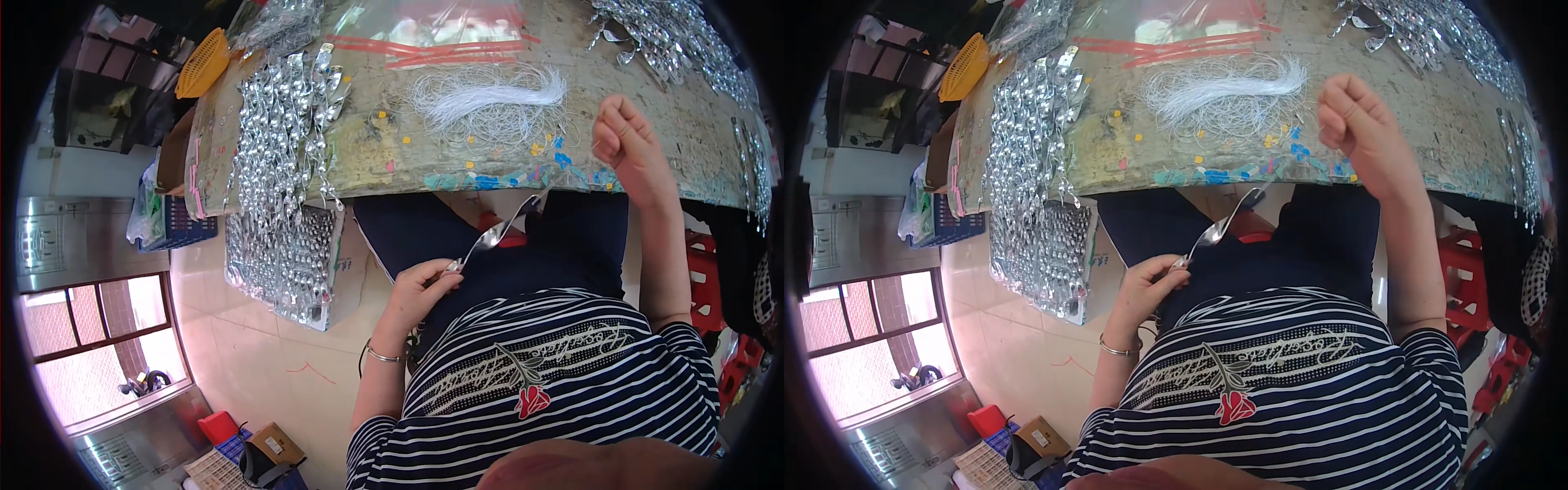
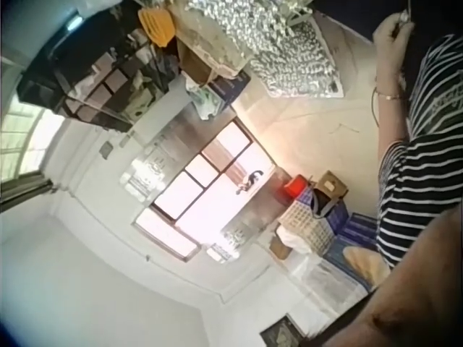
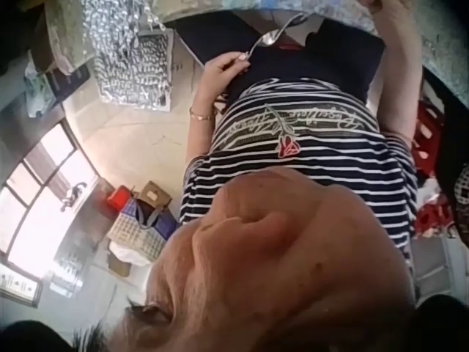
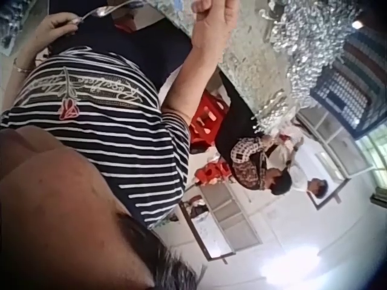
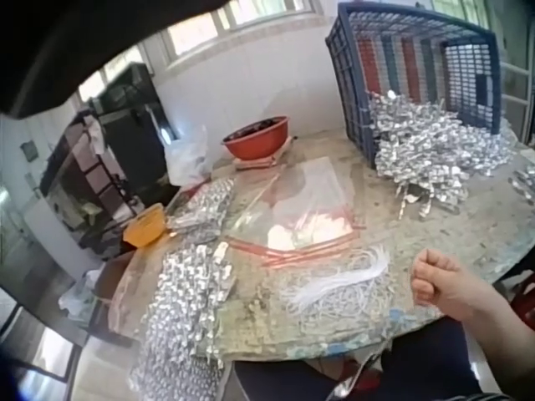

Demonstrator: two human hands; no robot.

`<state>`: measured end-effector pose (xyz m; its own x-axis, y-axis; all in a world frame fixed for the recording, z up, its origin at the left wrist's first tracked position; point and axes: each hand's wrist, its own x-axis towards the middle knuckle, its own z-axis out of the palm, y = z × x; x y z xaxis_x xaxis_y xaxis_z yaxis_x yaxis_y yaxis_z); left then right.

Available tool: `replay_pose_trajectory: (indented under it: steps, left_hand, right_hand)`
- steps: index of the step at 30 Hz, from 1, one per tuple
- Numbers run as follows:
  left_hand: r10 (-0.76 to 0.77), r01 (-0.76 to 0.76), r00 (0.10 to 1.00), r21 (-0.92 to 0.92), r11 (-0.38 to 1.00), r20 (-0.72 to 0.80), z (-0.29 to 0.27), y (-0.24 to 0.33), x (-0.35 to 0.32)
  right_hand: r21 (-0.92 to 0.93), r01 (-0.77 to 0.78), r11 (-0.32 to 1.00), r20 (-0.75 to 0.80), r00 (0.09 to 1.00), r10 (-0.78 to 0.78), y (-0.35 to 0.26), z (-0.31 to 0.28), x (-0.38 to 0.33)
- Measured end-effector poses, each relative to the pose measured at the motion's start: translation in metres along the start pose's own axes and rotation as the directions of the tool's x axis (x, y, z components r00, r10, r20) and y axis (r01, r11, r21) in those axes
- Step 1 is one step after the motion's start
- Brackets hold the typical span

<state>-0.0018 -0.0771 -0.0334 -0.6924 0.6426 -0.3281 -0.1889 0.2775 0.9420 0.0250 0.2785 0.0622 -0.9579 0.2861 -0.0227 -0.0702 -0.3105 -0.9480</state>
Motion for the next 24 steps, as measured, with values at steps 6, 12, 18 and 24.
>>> replay_pose_trajectory:
  steps: [6,12,18,24]
  left_hand:
    - [-0.148,0.171,0.966,0.097,0.98,-0.211,-0.036,0.001,-0.023]
    - [0.221,-0.042,0.809,0.321,0.946,-0.545,-0.084,0.01,-0.017]
    - [0.586,0.079,0.506,0.711,0.699,-0.633,-0.164,0.035,0.003]
    - [0.665,0.164,0.505,0.818,0.552,-0.55,-0.219,0.054,0.046]
  right_hand:
    - [-0.037,0.014,0.999,-0.041,0.999,-0.016,-0.001,-0.008,0.01]
    - [-0.115,-0.061,0.992,0.068,0.995,0.069,0.014,0.004,0.01]
    - [-0.149,-0.128,0.981,0.151,0.977,0.151,0.023,0.023,0.004]
    - [-0.234,-0.181,0.955,0.119,0.97,0.213,0.024,0.02,-0.006]
